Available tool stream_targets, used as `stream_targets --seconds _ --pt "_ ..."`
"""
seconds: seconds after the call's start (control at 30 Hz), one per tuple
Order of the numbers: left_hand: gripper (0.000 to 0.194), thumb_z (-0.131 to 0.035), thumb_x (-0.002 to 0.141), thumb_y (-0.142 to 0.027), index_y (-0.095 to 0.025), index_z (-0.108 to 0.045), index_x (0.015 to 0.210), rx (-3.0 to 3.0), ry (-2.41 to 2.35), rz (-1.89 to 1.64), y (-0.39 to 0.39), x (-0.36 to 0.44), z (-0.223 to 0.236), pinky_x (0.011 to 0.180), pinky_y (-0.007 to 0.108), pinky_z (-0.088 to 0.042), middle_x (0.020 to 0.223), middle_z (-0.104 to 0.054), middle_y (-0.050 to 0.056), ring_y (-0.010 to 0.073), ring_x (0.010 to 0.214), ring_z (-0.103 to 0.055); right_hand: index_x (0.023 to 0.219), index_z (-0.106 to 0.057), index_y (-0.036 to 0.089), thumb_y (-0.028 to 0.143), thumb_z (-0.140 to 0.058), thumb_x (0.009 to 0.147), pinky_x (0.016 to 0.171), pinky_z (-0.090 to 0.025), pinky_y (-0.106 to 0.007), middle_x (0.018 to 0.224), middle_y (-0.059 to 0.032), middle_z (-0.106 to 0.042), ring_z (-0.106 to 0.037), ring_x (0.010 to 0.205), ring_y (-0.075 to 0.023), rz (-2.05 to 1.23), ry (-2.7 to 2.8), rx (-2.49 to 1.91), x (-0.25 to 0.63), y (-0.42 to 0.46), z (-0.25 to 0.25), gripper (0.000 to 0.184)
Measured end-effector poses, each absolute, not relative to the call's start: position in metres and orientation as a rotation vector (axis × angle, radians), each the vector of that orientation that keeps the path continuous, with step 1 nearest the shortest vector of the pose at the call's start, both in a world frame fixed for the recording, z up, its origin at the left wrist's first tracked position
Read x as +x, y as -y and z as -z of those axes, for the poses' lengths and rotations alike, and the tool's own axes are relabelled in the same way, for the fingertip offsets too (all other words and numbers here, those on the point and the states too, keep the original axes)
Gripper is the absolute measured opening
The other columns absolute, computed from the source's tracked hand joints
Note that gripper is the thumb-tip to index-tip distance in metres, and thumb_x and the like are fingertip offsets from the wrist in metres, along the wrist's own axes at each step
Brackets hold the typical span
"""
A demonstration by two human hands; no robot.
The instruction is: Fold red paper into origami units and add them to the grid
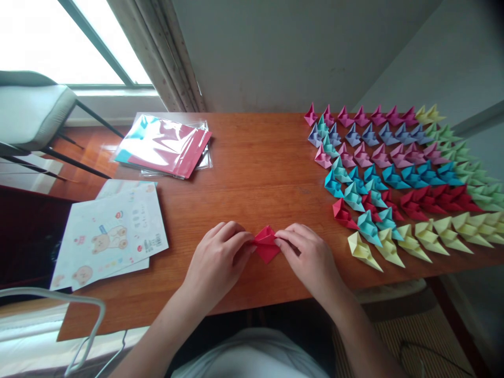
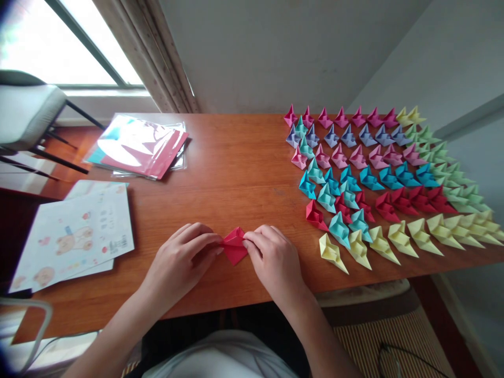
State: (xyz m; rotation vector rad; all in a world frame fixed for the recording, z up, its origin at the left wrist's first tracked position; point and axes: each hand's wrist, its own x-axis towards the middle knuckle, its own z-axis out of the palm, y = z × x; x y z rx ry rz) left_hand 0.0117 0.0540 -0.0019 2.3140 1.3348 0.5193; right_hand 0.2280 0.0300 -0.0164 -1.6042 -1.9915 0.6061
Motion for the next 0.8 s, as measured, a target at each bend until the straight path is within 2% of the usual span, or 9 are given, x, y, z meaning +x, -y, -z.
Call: stream_targets --seconds 0.17,0.37,0.57,0.8 --pt "0.02 -0.052 0.099 -0.024 -0.021 -0.069 0.09 2.372 -1.358 -0.425 -0.056 0.019 -0.003 0.073 0.033 -0.047 0.086 -0.064 0.004 0.0189 0.079 -0.057 0.095 -0.072 0.023 0.02 -0.058 0.096 0.078 -0.048 -0.031 0.087 -0.0038 -0.069 -0.064 0.085 -0.0198 -0.594 2.0 -1.605 0.228 -0.031 0.015 0.014" --pt "0.013 -0.055 0.097 -0.021 -0.019 -0.067 0.101 2.27 -1.26 -0.467 -0.059 0.033 -0.006 0.077 0.031 -0.049 0.095 -0.066 0.005 0.0196 0.086 -0.059 0.097 -0.072 0.022 0.018 -0.057 0.096 0.079 -0.049 -0.032 0.088 -0.0043 -0.069 -0.063 0.085 -0.0201 -0.64 2.021 -1.599 0.228 -0.032 0.013 0.016" --pt "0.017 -0.052 0.099 -0.024 -0.02 -0.069 0.098 2.267 -1.252 -0.483 -0.06 0.037 0.002 0.073 0.029 -0.048 0.092 -0.069 0.004 0.0179 0.083 -0.063 0.1 -0.07 0.022 0.018 -0.058 0.096 0.079 -0.049 -0.032 0.091 -0.004 -0.067 -0.062 0.087 -0.0195 -0.711 2.025 -1.544 0.233 -0.032 0.01 0.014" --pt "0.018 -0.052 0.099 -0.025 -0.02 -0.069 0.096 2.298 -1.236 -0.481 -0.06 0.036 0.0 0.072 0.028 -0.048 0.092 -0.07 0.003 0.0176 0.082 -0.063 0.092 -0.066 0.021 0.016 -0.058 0.096 0.079 -0.048 -0.033 0.089 -0.0038 -0.063 -0.058 0.085 -0.0191 -0.662 2.08 -1.521 0.241 -0.027 0.009 0.011"
